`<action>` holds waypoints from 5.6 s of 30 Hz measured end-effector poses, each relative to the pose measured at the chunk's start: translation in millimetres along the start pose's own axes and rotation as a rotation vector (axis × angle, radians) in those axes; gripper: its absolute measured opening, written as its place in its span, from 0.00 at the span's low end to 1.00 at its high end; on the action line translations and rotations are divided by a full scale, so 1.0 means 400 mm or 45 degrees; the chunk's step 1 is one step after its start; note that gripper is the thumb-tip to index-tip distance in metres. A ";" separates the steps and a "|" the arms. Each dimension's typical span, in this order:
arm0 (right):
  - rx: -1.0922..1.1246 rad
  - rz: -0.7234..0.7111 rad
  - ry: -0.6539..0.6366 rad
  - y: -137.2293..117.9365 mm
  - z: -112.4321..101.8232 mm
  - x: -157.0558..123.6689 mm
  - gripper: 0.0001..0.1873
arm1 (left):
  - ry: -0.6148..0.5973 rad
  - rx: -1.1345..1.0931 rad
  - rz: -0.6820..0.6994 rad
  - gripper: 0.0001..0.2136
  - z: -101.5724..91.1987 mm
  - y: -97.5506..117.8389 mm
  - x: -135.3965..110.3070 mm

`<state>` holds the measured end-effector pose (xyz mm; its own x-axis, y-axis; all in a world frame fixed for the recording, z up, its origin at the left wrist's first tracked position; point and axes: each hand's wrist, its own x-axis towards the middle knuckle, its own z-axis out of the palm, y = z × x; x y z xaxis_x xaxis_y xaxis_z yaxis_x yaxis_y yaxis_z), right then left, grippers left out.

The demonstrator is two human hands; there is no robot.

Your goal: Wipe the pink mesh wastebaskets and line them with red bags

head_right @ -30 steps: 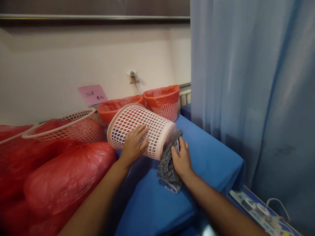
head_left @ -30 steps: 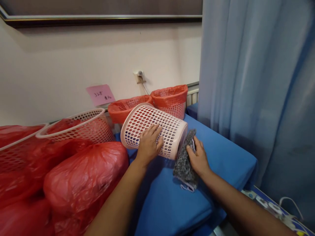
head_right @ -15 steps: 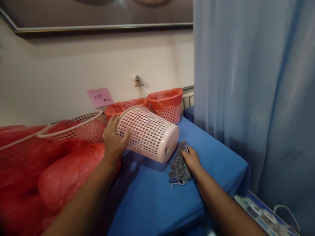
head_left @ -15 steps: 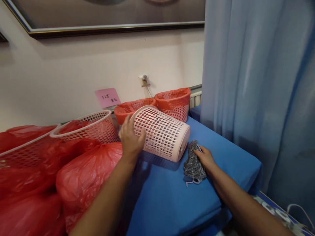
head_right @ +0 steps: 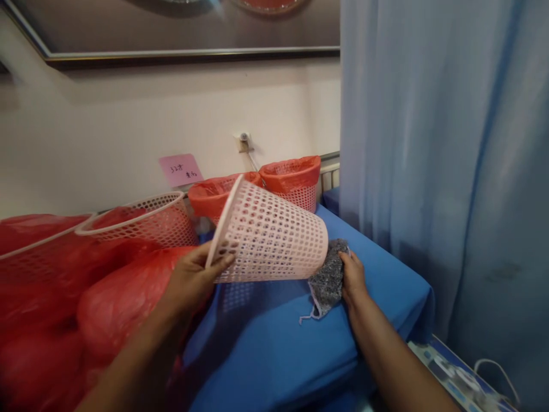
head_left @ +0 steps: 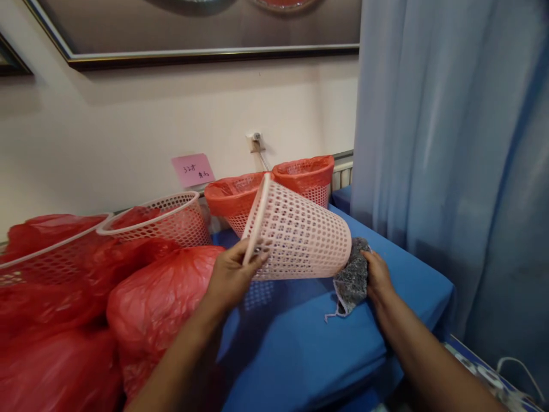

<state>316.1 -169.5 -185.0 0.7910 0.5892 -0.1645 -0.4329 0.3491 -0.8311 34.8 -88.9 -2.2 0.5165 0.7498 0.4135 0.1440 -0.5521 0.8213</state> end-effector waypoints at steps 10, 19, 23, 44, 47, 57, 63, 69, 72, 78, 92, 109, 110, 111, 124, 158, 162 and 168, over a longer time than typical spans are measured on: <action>-0.489 -0.698 0.355 -0.052 -0.110 -0.070 0.25 | -0.695 1.639 0.937 0.08 0.171 -0.040 -0.139; -1.752 -1.319 -0.845 -0.011 -0.078 -0.268 0.28 | -0.835 1.643 0.940 0.10 0.255 -0.168 -0.163; -1.930 -1.140 -0.719 0.023 -0.047 -0.256 0.26 | -0.777 1.144 1.160 0.11 0.208 -0.192 -0.236; -1.660 -1.199 -0.836 0.111 0.096 -0.258 0.27 | 0.000 -0.121 -0.242 0.16 0.174 -0.359 -0.162; -1.713 -1.264 -1.023 0.109 0.101 -0.269 0.28 | 0.030 -0.098 -0.230 0.16 0.156 -0.380 -0.156; -2.153 -1.007 -0.365 0.028 0.029 -0.167 0.23 | 0.072 -0.167 -0.117 0.12 0.176 -0.356 -0.157; -1.653 -1.184 -1.013 0.112 0.092 -0.254 0.29 | -0.117 -0.289 -0.106 0.15 0.191 -0.369 -0.169; -1.874 -1.143 -0.989 0.061 0.052 -0.155 0.25 | 0.146 -0.162 -0.088 0.11 0.131 -0.342 -0.167; -1.973 -1.026 -0.683 0.048 0.048 -0.127 0.23 | 0.216 -0.155 -0.063 0.12 0.123 -0.327 -0.170; -1.582 -1.219 -1.184 0.104 0.101 -0.237 0.31 | -0.068 -0.230 -0.178 0.16 0.155 -0.354 -0.183; -1.707 -1.083 -0.939 0.087 0.080 -0.175 0.24 | -0.210 -0.155 -0.056 0.11 0.163 -0.341 -0.196; -1.555 -1.108 -1.168 0.092 0.071 -0.164 0.27 | -0.200 -0.020 -0.016 0.13 0.161 -0.342 -0.197; -1.487 -1.124 -1.261 0.095 0.073 -0.172 0.28 | -0.241 -0.026 -0.019 0.14 0.162 -0.345 -0.197; -1.464 -1.135 -1.311 0.092 0.073 -0.170 0.29 | -0.251 -0.024 -0.013 0.13 0.160 -0.345 -0.198; -1.719 -1.104 -1.027 0.087 0.064 -0.123 0.25 | -0.215 0.109 0.090 0.12 0.161 -0.309 -0.208; -0.333 -0.901 -0.423 -0.056 0.139 -0.031 0.32 | -0.240 0.262 0.264 0.13 0.157 -0.277 -0.227; -0.855 -0.986 -0.592 -0.011 0.094 -0.016 0.28 | -0.267 0.280 0.271 0.13 0.155 -0.279 -0.228; -1.711 -1.196 -1.093 0.029 0.005 -0.077 0.29 | -0.230 0.266 0.254 0.13 0.159 -0.278 -0.228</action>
<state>285.9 -182.2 -188.6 -0.0570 0.8810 0.4698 0.8984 0.2505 -0.3609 25.5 -119.3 -156.2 0.6906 0.5529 0.4663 0.1850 -0.7583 0.6251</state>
